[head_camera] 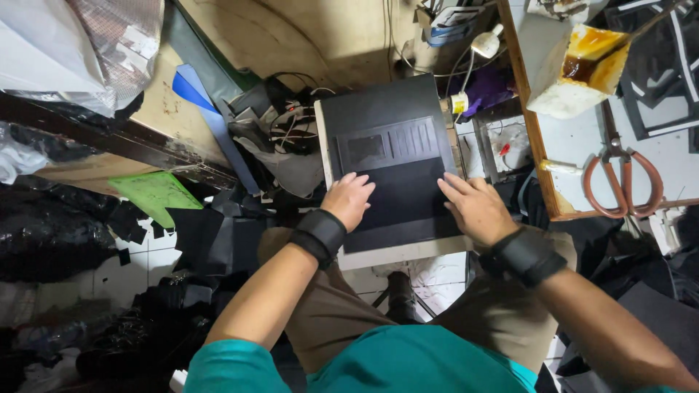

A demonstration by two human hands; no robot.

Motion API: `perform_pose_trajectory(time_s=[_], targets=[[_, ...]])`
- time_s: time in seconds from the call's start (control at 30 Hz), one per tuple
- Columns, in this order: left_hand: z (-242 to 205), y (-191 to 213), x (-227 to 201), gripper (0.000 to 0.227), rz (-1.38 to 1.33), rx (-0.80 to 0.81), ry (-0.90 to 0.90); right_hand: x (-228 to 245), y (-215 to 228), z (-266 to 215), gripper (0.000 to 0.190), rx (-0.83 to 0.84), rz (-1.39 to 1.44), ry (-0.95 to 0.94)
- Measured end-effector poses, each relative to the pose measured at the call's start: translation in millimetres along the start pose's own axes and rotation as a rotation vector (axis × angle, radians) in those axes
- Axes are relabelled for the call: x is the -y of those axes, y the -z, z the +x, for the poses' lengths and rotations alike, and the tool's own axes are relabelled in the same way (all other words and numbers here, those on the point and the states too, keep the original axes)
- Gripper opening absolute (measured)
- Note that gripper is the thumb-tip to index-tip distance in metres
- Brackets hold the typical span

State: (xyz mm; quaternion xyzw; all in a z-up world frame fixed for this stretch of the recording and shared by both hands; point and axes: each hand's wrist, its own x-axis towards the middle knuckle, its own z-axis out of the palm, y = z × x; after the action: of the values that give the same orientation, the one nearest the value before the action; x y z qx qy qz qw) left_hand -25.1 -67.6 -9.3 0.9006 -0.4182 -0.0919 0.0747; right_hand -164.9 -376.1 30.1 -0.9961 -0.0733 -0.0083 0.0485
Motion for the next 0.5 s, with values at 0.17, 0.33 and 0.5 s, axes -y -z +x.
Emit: perform_pose_trajectory(time_s=[0.17, 0.33, 0.5], targets=[[-12.5, 2.5, 16.3, 0.041, 0.080, -0.044, 0.117, -17.4, -30.2, 17.7, 0.044, -0.134, -0.106, 0.184], [-20.6, 19.5, 7.5, 0.051, 0.017, -0.015, 0.169, -20.5, -36.7, 16.8, 0.045, -0.142, -0.112, 0.198], [-28.0, 32.5, 0.7, 0.063, 0.002, 0.009, 0.184, -20.1, -39.6, 16.0, 0.045, -0.155, -0.121, 0.191]])
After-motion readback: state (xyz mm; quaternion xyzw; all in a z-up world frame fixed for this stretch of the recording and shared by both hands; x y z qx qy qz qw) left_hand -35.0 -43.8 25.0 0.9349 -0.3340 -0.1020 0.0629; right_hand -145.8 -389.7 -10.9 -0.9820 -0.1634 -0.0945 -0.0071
